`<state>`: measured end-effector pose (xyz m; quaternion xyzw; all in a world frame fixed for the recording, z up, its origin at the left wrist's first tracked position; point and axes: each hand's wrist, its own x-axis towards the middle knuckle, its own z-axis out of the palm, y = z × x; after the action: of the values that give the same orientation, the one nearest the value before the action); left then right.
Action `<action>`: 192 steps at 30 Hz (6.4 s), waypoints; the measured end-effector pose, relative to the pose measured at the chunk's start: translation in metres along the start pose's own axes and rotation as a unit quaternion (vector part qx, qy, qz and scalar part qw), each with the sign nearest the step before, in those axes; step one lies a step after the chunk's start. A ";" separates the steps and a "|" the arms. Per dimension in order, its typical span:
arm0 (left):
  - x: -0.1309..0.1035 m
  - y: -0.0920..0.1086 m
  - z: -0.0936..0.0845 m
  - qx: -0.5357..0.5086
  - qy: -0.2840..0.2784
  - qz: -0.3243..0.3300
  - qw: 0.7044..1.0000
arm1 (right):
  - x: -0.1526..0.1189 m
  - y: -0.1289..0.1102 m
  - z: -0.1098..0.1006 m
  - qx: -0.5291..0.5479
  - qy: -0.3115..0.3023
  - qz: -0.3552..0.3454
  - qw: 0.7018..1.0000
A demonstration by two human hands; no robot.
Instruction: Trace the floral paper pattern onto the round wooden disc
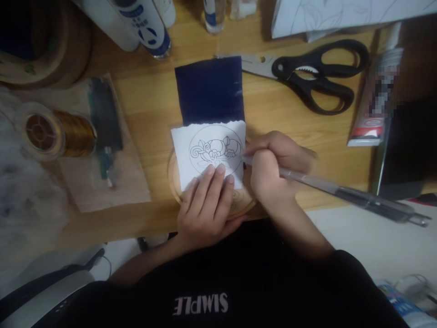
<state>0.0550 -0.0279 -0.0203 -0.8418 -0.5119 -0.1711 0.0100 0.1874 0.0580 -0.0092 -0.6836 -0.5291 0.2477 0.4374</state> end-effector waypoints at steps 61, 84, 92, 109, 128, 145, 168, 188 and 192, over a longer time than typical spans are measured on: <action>-0.020 -0.010 0.000 0.037 0.053 -0.038 0.997 | -0.017 0.006 -0.026 -0.061 -0.103 -0.156 0.980; -0.018 -0.009 0.000 0.027 0.050 -0.040 0.998 | -0.012 -0.027 0.013 0.181 0.036 -0.035 0.982; -0.019 -0.010 0.000 0.026 0.048 -0.038 0.998 | -0.014 -0.009 0.013 0.112 0.027 0.022 0.993; -0.019 -0.008 -0.001 0.022 0.042 -0.046 0.998 | -0.017 -0.004 0.011 0.016 -0.024 -0.047 0.998; -0.018 -0.008 -0.003 0.011 0.032 -0.048 0.998 | -0.019 -0.009 0.010 -0.049 -0.016 -0.023 0.998; -0.018 -0.008 -0.003 0.009 0.032 -0.047 0.998 | -0.020 -0.008 0.011 -0.053 -0.019 -0.026 0.998; -0.017 -0.008 -0.003 0.015 0.032 -0.049 0.998 | -0.023 -0.009 0.015 -0.058 0.054 -0.001 0.997; -0.017 -0.008 -0.004 0.010 0.035 -0.046 0.998 | -0.023 -0.004 0.011 -0.061 0.054 -0.032 0.996; -0.017 -0.008 -0.004 0.007 0.037 -0.048 0.998 | -0.021 -0.011 0.015 -0.075 0.050 -0.031 0.995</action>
<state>0.0399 -0.0389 -0.0230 -0.8094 -0.5521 -0.1985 0.0270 0.1636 0.0439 -0.0101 -0.7091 -0.5446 0.1592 0.4186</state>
